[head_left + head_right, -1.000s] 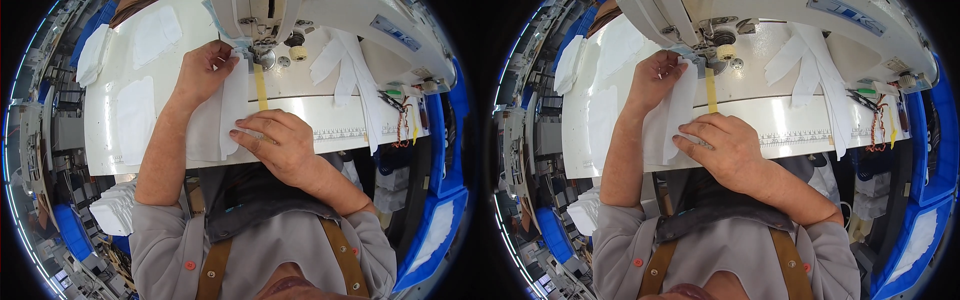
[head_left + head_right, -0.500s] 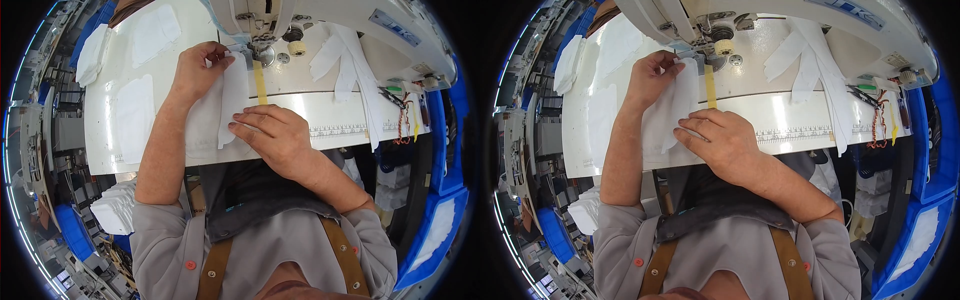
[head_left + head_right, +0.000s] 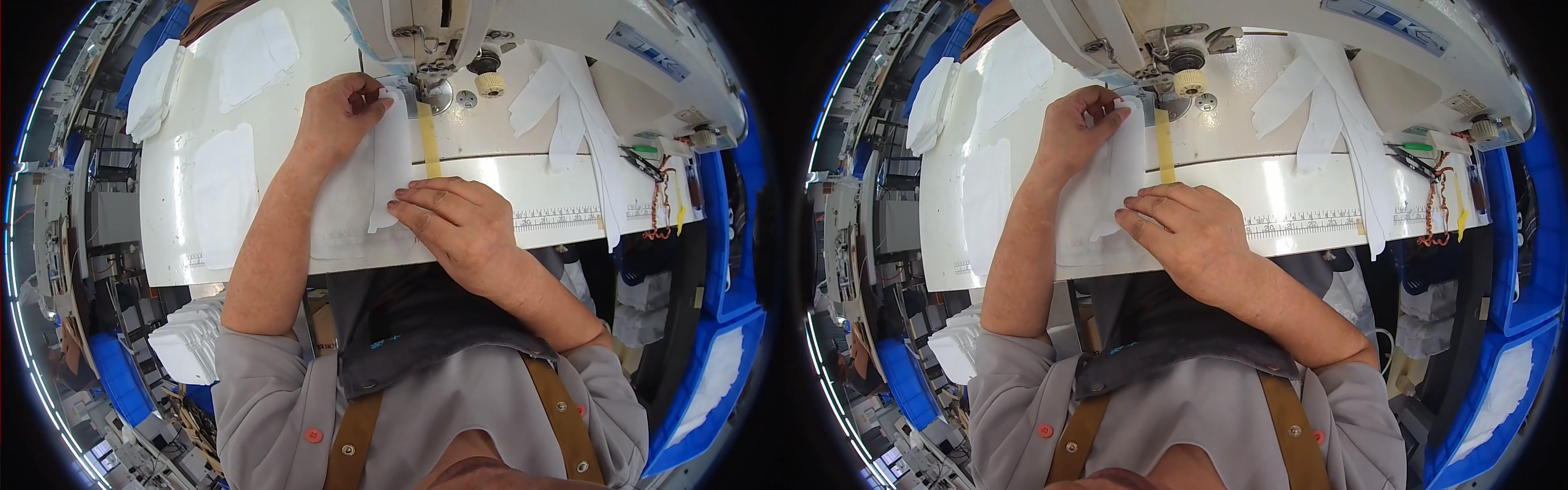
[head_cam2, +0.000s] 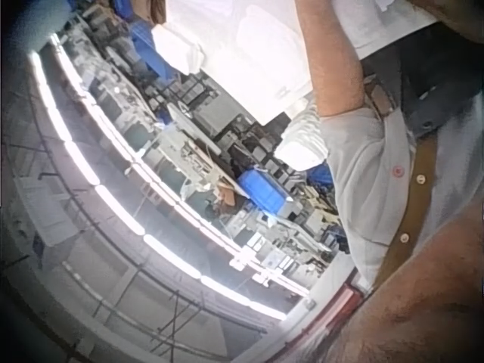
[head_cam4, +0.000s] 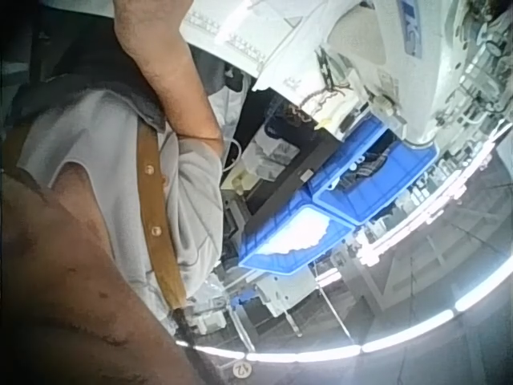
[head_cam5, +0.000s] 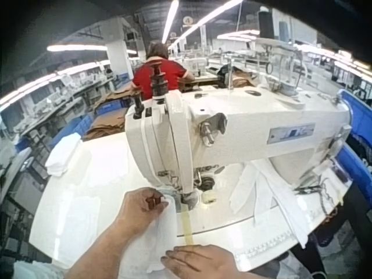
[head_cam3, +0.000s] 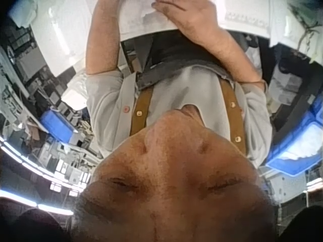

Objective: The recorder uses an industrial sewing machine to join pieces of fabric and then prepares bundles of plaid fabric pieces.

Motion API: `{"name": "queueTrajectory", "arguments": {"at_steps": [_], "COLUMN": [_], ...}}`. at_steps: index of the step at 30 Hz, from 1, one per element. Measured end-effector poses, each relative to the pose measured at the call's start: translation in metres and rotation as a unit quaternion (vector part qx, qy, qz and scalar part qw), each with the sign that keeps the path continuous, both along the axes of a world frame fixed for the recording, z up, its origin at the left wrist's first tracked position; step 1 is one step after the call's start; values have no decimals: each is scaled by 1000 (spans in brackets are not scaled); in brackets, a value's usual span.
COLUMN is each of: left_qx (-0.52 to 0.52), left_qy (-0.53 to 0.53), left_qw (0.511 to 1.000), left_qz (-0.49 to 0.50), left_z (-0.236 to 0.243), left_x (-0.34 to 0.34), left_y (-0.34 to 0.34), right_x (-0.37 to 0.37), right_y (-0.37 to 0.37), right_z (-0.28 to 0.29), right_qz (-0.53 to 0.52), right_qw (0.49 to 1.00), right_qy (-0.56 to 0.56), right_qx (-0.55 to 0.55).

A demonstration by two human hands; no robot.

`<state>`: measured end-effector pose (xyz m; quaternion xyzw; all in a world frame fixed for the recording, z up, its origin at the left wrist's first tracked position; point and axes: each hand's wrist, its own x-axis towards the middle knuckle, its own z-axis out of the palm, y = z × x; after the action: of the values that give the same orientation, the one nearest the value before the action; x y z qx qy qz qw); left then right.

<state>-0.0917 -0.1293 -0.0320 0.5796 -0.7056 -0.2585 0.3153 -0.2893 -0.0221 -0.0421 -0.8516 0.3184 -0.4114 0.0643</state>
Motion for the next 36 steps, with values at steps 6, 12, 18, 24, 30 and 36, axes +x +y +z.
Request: {"name": "queueTrajectory", "arguments": {"at_steps": [6, 12, 18, 24, 30, 36], "left_qx": [4, -14, -2, -313, -111, -215], "left_qy": [-16, 3, -6, -67, -252, -220], "left_qw": [1000, 1000, 1000, 946, 949, 940], "left_qz": [1, 2, 1, -38, -156, -150], "left_z": [-1, -3, -2, 0, 12, 1], "left_x": [0, 0, 0, -4, 1, -13], "left_y": [0, -1, 0, -1, 30, 53], "right_x": [-1, -1, -2, 0, -16, -31], "right_y": [1, -1, 2, 3, -1, -3], "right_z": [-2, -3, -4, 0, 10, 10], "right_qz": [2, 0, -2, 1, 31, 59], "right_qw": [1000, 1000, 999, 996, 993, 995], "right_qy": [1, 0, 33, 80, 109, 70], "right_qx": [5, 7, 24, 35, 36, 28]}}
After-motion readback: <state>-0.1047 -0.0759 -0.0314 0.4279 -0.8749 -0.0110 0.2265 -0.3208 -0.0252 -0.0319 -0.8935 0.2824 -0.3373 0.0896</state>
